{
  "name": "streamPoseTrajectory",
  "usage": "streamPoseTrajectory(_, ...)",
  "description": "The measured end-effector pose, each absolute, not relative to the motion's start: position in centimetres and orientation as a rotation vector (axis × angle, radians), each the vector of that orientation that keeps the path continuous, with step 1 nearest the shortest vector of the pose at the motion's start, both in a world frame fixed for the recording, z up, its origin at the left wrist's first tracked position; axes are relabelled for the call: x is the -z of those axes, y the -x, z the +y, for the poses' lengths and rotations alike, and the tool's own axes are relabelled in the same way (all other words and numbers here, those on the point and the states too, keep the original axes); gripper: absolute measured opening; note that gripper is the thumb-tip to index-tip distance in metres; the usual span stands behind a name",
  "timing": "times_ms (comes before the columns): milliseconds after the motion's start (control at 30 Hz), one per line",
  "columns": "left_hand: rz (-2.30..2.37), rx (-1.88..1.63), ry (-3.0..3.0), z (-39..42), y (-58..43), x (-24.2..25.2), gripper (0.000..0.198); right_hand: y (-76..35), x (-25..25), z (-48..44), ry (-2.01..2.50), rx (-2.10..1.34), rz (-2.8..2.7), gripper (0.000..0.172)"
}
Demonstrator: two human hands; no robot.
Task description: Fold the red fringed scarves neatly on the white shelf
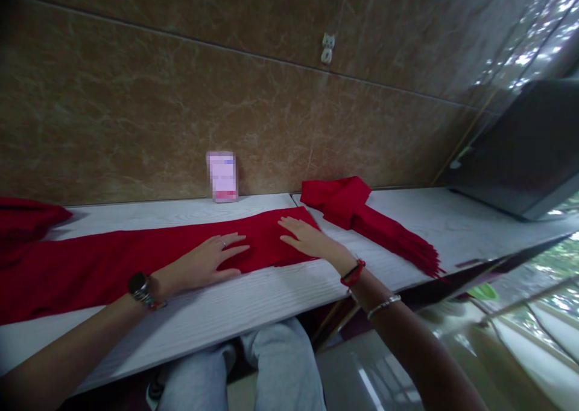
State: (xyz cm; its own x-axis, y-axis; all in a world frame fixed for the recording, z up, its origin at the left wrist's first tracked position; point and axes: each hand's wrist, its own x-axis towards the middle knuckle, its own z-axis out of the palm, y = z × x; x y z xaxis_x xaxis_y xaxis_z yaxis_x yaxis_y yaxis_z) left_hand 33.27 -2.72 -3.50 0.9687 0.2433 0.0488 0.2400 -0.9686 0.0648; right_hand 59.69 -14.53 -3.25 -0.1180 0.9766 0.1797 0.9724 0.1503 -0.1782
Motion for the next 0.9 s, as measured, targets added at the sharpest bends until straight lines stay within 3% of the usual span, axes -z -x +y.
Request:
streamPoseTrajectory(133, 0.437, 0.156, -2.96, -4.1, -33.5, 4.1, 0.064, -59.4, 4.4, -16.4, 1.982, -0.068, -2.233, 0.05)
streamPoseTrajectory(300, 0.48, 0.23, -2.881, -3.7, -33.7, 3.4, 0.054, -59.3, 3.7, -15.4, 2.015, -0.085, -2.199, 0.049)
streamPoseTrajectory(600, 0.661, -0.102, -3.003, -1.7, -41.3, 3.4, 0.058, -59.9, 4.1, -8.1, 2.126, 0.025, -2.14, 0.05)
streamPoseTrajectory(900, 0.688, -0.138, -2.984, -0.5, -42.0, 6.2, 0.059, -65.7, 6.1, -9.9, 2.363, 0.115, -1.935, 0.05)
